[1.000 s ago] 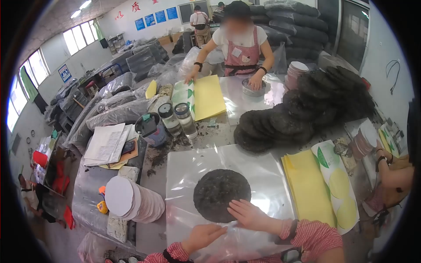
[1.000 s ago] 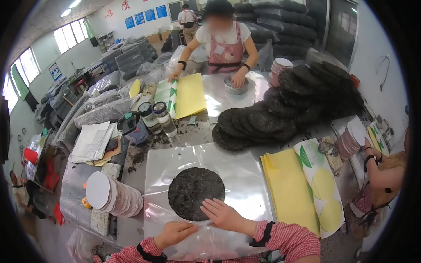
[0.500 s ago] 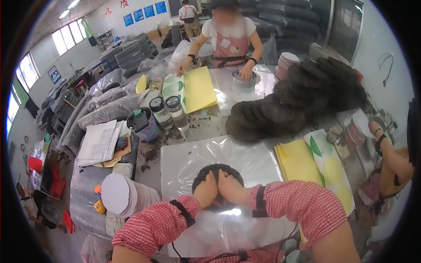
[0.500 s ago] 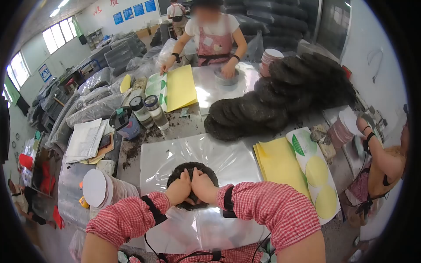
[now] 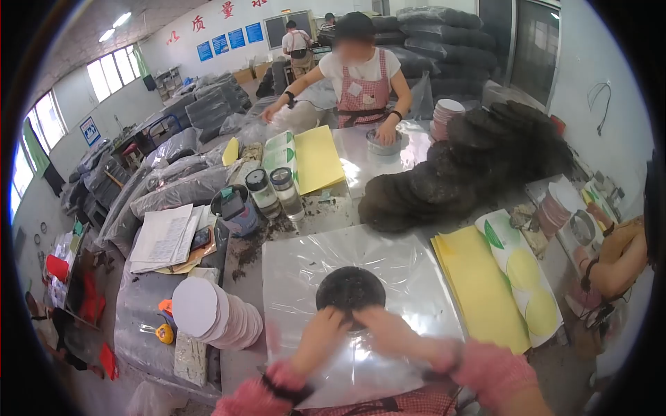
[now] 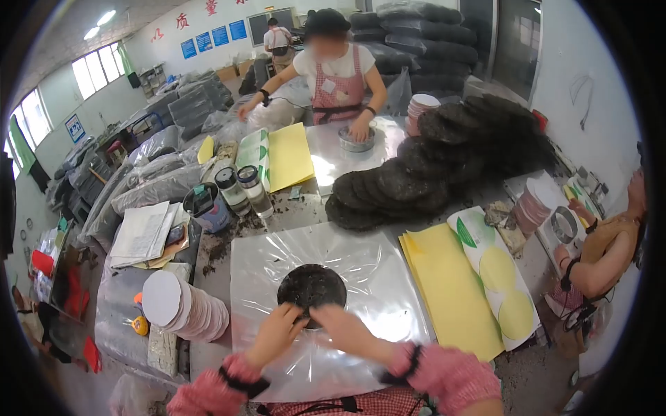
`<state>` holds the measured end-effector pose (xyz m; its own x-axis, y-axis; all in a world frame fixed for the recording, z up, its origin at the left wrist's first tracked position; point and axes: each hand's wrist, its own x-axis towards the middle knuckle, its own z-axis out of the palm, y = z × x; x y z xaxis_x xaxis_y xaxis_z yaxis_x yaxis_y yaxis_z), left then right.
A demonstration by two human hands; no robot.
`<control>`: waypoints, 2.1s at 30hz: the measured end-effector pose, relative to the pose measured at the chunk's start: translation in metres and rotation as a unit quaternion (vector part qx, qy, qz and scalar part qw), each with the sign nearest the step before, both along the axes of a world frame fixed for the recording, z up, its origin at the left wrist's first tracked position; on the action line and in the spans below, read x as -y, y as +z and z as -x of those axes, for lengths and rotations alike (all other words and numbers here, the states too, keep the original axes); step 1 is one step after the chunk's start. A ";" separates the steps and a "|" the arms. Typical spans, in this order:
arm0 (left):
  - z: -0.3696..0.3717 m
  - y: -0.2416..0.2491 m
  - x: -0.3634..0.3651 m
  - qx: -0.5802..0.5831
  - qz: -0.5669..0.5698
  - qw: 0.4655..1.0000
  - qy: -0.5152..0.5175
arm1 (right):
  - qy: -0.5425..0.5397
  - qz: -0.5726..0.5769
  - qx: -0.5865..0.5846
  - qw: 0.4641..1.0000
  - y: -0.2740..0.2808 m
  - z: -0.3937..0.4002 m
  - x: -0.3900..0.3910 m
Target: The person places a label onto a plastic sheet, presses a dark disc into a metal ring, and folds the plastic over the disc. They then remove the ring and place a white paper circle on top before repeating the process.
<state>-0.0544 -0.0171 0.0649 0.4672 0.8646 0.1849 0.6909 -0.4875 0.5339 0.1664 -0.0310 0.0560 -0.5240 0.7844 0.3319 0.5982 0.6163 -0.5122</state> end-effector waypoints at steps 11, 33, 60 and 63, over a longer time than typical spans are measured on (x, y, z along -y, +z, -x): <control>0.036 0.054 0.093 -0.054 -0.291 0.940 0.169 | -0.133 -0.237 0.107 0.956 0.125 -0.072 0.091; -0.027 -0.036 -0.017 -0.059 0.000 0.994 0.094 | -0.202 0.030 -0.361 0.910 -0.011 0.036 -0.050; -0.040 -0.038 -0.003 0.074 -0.096 0.992 0.023 | -0.163 0.081 -0.279 0.943 -0.011 0.021 -0.028; -0.039 -0.038 -0.002 0.036 -0.029 0.996 0.079 | -0.135 -0.050 -0.223 0.964 -0.031 0.029 -0.001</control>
<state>-0.0156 -0.0155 0.0272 0.3093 0.9133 0.2650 0.7225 -0.4069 0.5589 0.1375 -0.0296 0.0248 -0.0924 0.8248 0.5578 0.4772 0.5284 -0.7022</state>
